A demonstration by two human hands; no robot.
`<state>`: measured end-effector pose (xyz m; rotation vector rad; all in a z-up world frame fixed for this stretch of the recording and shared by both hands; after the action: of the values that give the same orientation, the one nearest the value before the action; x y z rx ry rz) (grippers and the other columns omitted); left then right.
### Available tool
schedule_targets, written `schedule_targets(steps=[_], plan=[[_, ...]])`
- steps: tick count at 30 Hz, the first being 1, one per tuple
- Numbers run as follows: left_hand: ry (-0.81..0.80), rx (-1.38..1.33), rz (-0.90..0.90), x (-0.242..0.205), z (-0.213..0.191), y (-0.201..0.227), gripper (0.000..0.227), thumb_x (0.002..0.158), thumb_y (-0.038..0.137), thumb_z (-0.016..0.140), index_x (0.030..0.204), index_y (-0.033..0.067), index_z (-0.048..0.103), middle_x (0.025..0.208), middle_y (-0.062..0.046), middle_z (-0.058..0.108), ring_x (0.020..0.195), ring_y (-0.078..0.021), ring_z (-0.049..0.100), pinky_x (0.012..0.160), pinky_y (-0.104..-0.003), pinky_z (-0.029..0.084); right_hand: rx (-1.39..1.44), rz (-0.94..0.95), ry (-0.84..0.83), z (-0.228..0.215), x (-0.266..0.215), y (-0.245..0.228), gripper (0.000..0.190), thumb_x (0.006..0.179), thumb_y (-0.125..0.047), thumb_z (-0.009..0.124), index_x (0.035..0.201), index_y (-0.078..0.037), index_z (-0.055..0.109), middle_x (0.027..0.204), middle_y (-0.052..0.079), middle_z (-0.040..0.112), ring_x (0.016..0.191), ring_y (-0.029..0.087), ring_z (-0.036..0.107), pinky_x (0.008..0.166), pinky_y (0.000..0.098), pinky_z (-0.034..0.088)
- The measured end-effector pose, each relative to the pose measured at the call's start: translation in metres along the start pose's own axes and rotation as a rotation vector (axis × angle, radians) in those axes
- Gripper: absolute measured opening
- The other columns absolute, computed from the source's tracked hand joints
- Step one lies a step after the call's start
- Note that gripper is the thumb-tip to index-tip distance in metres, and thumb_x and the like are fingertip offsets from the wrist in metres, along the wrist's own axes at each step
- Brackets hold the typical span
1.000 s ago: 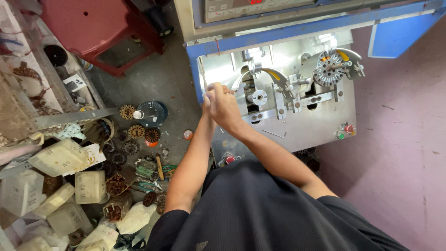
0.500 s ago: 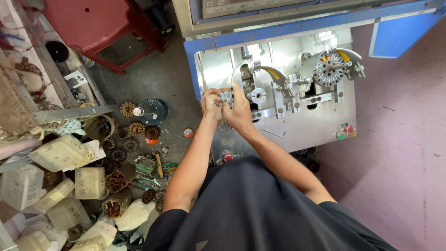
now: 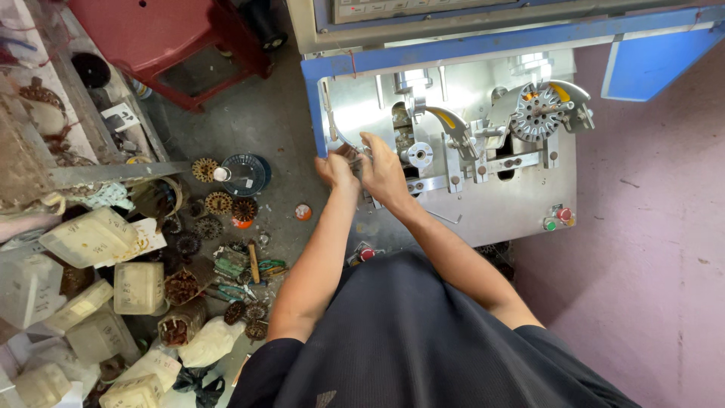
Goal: The person uses an Allen key to tighten and loosen screws on a metal machine, adjusting various components and levers. They manipulate a rotating gear mechanism and press control buttons to test the machine's operation.
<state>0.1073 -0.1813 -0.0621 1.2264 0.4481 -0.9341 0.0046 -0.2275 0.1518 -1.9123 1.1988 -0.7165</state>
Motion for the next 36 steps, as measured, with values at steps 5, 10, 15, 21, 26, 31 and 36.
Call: schedule_targets(steps=[5, 10, 15, 21, 26, 31, 36], plan=[[-0.214, 0.337, 0.174, -0.024, 0.002, 0.022, 0.03, 0.085, -0.015, 0.05, 0.113, -0.0092, 0.06, 0.103, -0.019, 0.069, 0.088, -0.0288, 0.07, 0.073, -0.039, 0.06, -0.048, -0.097, 0.125, -0.025, -0.018, -0.008, 0.054, 0.085, -0.007, 0.076, 0.133, 0.003, 0.055, 0.119, 0.025, 0.063, 0.106, 0.041, 0.066, 0.091, 0.0427, 0.054], [-0.519, 0.673, -0.025, -0.055, 0.012, 0.037, 0.06, 0.078, -0.014, 0.034, 0.128, 0.0042, 0.061, 0.109, -0.017, 0.072, 0.091, -0.0282, 0.074, 0.073, -0.039, 0.064, -0.078, 0.373, -0.161, -0.023, -0.065, 0.05, 0.062, 0.079, -0.017, 0.081, 0.134, -0.004, 0.055, 0.103, 0.015, 0.063, 0.079, 0.031, 0.066, 0.075, 0.0402, 0.054], [-0.704, 0.975, 0.075, -0.078, 0.035, 0.053, 0.061, 0.079, -0.015, 0.035, 0.133, -0.0011, 0.062, 0.116, -0.023, 0.074, 0.1, -0.0338, 0.074, 0.07, -0.041, 0.065, -0.139, 0.129, -0.221, -0.011, -0.088, 0.048, 0.064, 0.074, -0.02, 0.089, 0.125, 0.001, 0.057, 0.098, 0.018, 0.064, 0.081, 0.033, 0.065, 0.07, 0.0419, 0.053], [-0.506, 0.462, 0.05, -0.079, -0.017, 0.029, 0.036, 0.093, -0.008, 0.036, 0.12, -0.0158, 0.057, 0.121, -0.032, 0.066, 0.114, -0.0392, 0.07, 0.086, -0.04, 0.065, 0.205, 0.761, -0.48, 0.023, -0.136, 0.091, 0.047, 0.099, -0.029, 0.069, 0.119, 0.01, 0.054, 0.085, 0.017, 0.072, 0.073, 0.022, 0.072, 0.062, 0.0341, 0.058], [-0.486, 0.191, 0.031, -0.078, -0.065, -0.005, 0.034, 0.085, -0.013, 0.038, 0.112, -0.0139, 0.06, 0.121, -0.03, 0.068, 0.114, -0.0391, 0.071, 0.093, -0.041, 0.064, 0.637, 0.754, -0.809, 0.071, -0.183, 0.101, 0.03, 0.103, -0.024, 0.058, 0.116, 0.001, 0.066, 0.085, 0.007, 0.074, 0.073, 0.011, 0.069, 0.063, 0.0273, 0.056], [-0.452, 0.62, 0.411, -0.087, -0.087, 0.009, 0.028, 0.085, -0.009, 0.051, 0.109, -0.0081, 0.067, 0.107, -0.018, 0.073, 0.1, -0.0263, 0.072, 0.083, -0.036, 0.061, 0.136, 0.362, -0.646, 0.059, -0.178, 0.134, 0.022, 0.099, -0.019, 0.063, 0.102, -0.001, 0.074, 0.087, 0.011, 0.077, 0.074, 0.023, 0.069, 0.069, 0.0354, 0.055], [-0.432, 0.766, 0.209, -0.105, -0.112, -0.019, 0.02, 0.096, 0.004, 0.06, 0.113, -0.0041, 0.068, 0.088, -0.011, 0.074, 0.072, -0.0206, 0.072, 0.06, -0.032, 0.06, -0.193, 0.32, -0.59, 0.035, -0.183, 0.167, 0.019, 0.094, -0.019, 0.064, 0.1, -0.006, 0.076, 0.089, 0.017, 0.076, 0.083, 0.033, 0.072, 0.078, 0.0426, 0.054]])
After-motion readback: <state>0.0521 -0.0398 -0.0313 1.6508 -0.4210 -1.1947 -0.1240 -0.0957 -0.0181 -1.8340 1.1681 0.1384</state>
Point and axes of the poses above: each hand's wrist, its own x-axis towards the middle knuckle, its own z-axis out of the palm, y = z × x, the point moved 8 cm from there along x, towards the middle knuckle
